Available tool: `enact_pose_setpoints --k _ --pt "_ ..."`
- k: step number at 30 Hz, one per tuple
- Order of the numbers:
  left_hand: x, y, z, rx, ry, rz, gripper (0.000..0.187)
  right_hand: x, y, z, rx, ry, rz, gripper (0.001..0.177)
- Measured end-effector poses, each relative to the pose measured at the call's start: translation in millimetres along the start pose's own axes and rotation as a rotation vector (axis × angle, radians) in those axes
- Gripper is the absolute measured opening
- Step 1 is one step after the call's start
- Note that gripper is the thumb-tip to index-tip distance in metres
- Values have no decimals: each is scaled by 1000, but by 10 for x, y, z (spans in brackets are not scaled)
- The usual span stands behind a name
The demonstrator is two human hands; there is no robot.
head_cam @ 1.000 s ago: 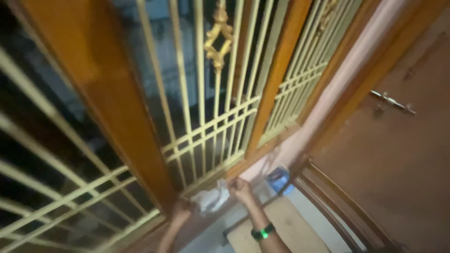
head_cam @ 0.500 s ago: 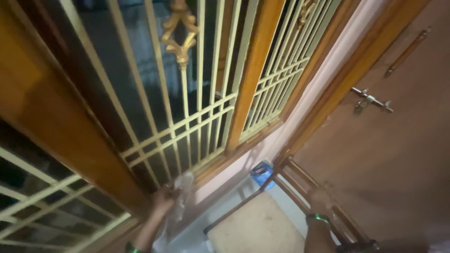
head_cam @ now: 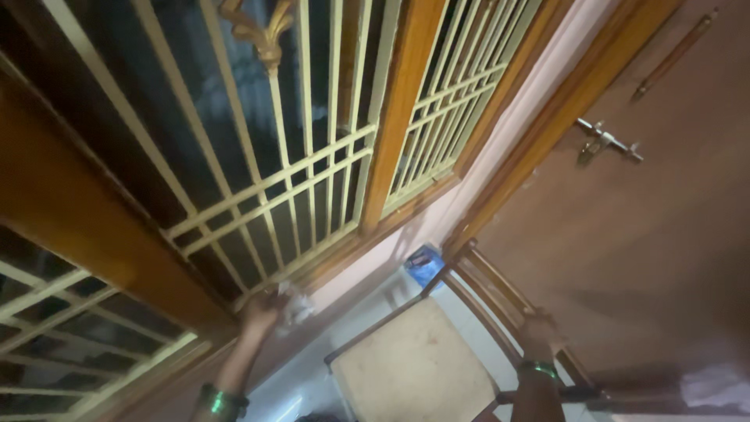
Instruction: The person cleans wooden window grills using a wet cloth, dipping it into a green bucket of water and wiping the bars of the window.
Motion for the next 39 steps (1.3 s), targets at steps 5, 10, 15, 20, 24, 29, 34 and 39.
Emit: enact_pose_setpoints --k 5,10,15,20,24,29,34,39 --pt "-34 -261 -56 -143 49 -86 44 229 179 -123 -57 -34 -82 56" --pt "26 -489 -266 101 -101 -23 41 758 596 -203 -112 29 -210 50" --pt "430 316 -609 252 -126 -464 51 1340 1032 -328 -251 70 -266 50" --pt "889 693 -1001 556 -469 -152 60 1983 1372 -436 -426 111 -269 55" --pt "1007 704 -1181 497 -403 -226 60 2514 1719 -522 -327 159 -296 45" --pt "1235 575 -1291 545 -381 -146 60 2844 2203 -628 -193 153 -318 38" --pt "1498 516 -1105 414 -293 -169 53 3273 2586 -829 -167 55 -431 47" --pt "1579 659 -814 310 -175 -172 53 3534 2790 -824 -138 38 -424 47"
Point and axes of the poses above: each hand's wrist, its own x-axis away from the middle knuckle, its own z-axis out of the back of the hand, y = z × x, the point moved 9 cm from there along -x, towards the middle knuckle, and after that the axes turned 8 degrees about y, right-handed, at the moved point
